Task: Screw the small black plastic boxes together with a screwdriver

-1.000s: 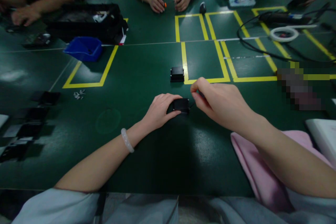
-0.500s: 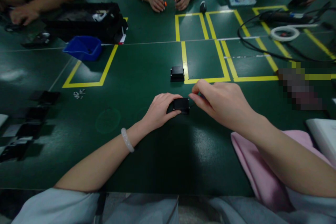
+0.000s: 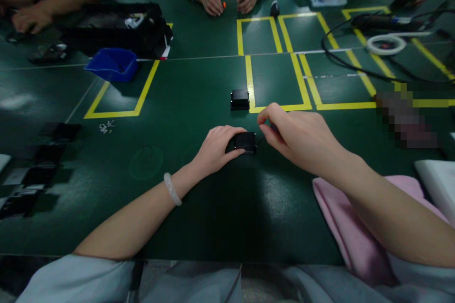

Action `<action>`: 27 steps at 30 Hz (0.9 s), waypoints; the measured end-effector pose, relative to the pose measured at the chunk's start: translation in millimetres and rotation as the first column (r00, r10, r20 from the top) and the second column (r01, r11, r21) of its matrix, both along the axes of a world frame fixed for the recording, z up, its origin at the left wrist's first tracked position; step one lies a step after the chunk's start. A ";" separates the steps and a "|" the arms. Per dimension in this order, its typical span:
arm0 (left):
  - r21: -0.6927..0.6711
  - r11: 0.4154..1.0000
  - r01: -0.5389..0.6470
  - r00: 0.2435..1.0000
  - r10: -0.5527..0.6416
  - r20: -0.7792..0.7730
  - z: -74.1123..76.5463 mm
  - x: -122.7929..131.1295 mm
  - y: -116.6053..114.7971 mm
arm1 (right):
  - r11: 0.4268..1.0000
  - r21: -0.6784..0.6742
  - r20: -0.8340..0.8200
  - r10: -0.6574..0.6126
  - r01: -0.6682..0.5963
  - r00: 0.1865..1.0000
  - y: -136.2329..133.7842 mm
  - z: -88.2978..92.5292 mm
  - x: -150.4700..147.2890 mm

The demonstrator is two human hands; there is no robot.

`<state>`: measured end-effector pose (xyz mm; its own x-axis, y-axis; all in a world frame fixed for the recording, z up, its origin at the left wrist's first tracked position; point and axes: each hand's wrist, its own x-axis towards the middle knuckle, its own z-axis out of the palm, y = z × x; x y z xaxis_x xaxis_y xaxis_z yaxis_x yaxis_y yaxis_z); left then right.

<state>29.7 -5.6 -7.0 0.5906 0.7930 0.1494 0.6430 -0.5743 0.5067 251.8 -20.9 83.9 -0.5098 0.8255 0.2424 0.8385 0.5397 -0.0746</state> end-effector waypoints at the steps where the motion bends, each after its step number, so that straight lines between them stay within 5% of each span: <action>1: 0.000 1.000 0.001 1.000 -0.001 0.001 0.0 0.1 0.0 | 1.000 -0.002 -0.018 0.005 -0.005 1.000 0.2 -0.6 0.1; 21: -0.012 1.000 -0.008 1.000 0.008 0.000 1.2 0.8 -1.4 | 0.998 0.029 -0.020 0.050 -0.050 0.999 -1.5 -1.5 2.6; 27: 0.000 1.000 -0.004 1.000 0.004 -0.003 -0.3 -0.3 -0.9 | 0.997 -0.055 -0.074 0.042 -0.046 0.996 0.3 -0.4 1.3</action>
<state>29.4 -6.5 -7.3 0.5878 0.7955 0.1475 0.6470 -0.5716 0.5046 253.1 -20.7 83.5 -0.5287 0.8161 0.2333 0.8053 0.5692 -0.1662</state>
